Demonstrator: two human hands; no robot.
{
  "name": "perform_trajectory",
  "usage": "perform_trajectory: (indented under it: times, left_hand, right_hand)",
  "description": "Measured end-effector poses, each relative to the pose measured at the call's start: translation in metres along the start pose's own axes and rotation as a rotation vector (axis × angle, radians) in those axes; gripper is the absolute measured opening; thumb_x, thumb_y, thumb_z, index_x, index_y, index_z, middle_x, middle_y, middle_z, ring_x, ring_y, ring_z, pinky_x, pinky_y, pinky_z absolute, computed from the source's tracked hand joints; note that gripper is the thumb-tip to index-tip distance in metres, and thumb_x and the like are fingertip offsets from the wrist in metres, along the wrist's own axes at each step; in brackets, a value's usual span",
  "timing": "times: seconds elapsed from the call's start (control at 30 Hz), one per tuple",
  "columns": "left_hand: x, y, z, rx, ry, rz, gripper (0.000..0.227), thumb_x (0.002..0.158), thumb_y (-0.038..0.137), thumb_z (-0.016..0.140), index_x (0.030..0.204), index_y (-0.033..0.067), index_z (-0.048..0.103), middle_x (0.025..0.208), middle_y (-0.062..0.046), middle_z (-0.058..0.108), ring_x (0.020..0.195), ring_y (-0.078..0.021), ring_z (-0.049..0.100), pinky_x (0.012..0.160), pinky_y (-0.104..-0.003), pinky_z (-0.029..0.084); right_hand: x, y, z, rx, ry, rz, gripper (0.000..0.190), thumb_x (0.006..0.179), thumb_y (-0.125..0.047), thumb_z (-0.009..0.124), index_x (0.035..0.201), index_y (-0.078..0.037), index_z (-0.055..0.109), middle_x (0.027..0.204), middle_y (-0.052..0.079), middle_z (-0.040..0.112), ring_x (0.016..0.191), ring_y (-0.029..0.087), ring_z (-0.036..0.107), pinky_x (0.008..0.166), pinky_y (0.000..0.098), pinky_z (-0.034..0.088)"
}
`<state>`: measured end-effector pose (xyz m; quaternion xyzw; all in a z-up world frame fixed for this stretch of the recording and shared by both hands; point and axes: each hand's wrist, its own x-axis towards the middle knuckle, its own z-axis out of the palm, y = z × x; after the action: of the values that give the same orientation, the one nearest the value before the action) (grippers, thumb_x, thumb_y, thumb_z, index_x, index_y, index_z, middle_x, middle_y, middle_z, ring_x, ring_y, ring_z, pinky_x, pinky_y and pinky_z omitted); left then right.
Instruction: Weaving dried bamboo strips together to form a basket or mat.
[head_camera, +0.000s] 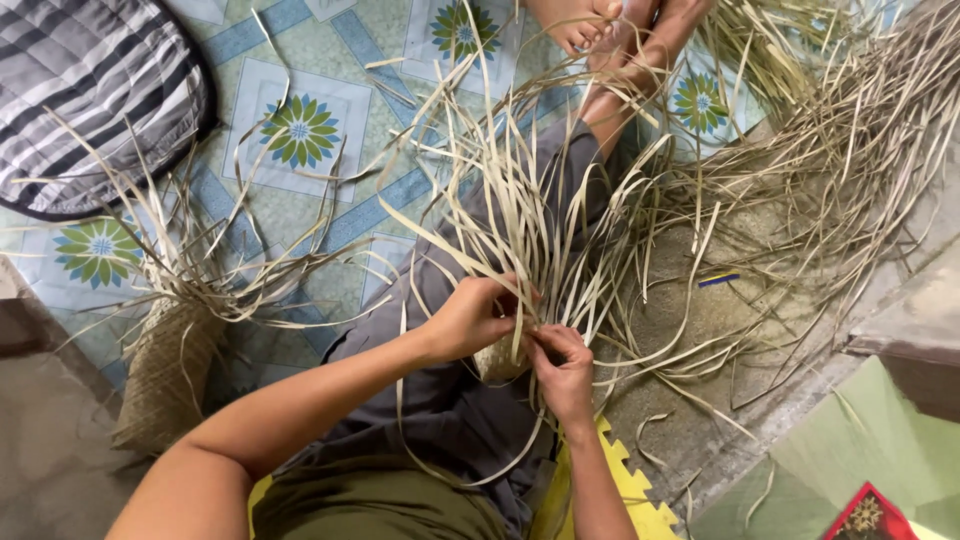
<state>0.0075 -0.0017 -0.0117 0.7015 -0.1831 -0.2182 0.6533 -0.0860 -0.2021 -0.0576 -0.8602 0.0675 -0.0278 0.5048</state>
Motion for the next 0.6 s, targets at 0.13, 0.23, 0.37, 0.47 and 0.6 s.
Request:
perform_trajectory:
  times: [0.13,0.23,0.37,0.47,0.6]
  left_hand:
    - [-0.011,0.004,0.006,-0.019,0.085,0.080,0.008,0.085,0.012,0.079,0.090,0.0096,0.073,0.076,-0.005,0.075,0.073,-0.0217,0.074,0.068,-0.033,0.060]
    - [-0.031,-0.005,0.013,-0.036,0.091,0.123,0.008,0.090,0.013,0.076,0.088,0.0071,0.071,0.078,-0.009,0.074,0.075,-0.0253,0.075,0.069,-0.035,0.060]
    - [-0.050,0.013,0.012,-0.077,0.184,0.091,0.019,0.095,0.015,0.076,0.085,0.0002,0.068,0.073,-0.012,0.072,0.069,-0.0261,0.074,0.066,-0.035,0.058]
    - [-0.051,0.004,0.011,-0.110,0.157,0.134,0.016,0.094,0.012,0.076,0.085,0.0025,0.067,0.074,-0.009,0.074,0.072,-0.0244,0.074,0.070,-0.036,0.058]
    - [-0.028,0.025,0.009,0.036,0.016,0.342,0.006,0.096,0.016,0.070,0.091,0.0129,0.068,0.074,-0.001,0.068,0.078,-0.0274,0.069,0.077,-0.037,0.057]
  right_hand:
    - [-0.002,0.006,0.000,0.023,-0.015,0.071,0.002,0.087,-0.012,0.081,0.087,-0.009,0.081,0.084,0.007,0.075,0.090,0.021,0.071,0.094,0.0389,0.049]
    - [0.000,0.014,-0.002,0.022,-0.064,0.120,0.002,0.087,-0.010,0.079,0.087,-0.008,0.081,0.085,0.007,0.075,0.089,0.020,0.070,0.093,0.0389,0.050]
    - [0.000,0.036,-0.004,-0.020,-0.162,0.133,0.009,0.085,-0.010,0.080,0.089,-0.017,0.083,0.090,0.001,0.079,0.099,0.020,0.072,0.114,0.0422,0.034]
    - [0.000,0.021,-0.007,-0.085,-0.164,0.088,0.007,0.084,-0.013,0.082,0.088,-0.019,0.082,0.091,-0.003,0.078,0.101,0.019,0.072,0.117,0.0471,0.027]
    - [-0.005,0.009,-0.004,-0.124,-0.157,0.021,0.008,0.082,-0.017,0.083,0.079,-0.017,0.076,0.090,-0.002,0.077,0.104,0.020,0.072,0.119,0.0513,0.022]
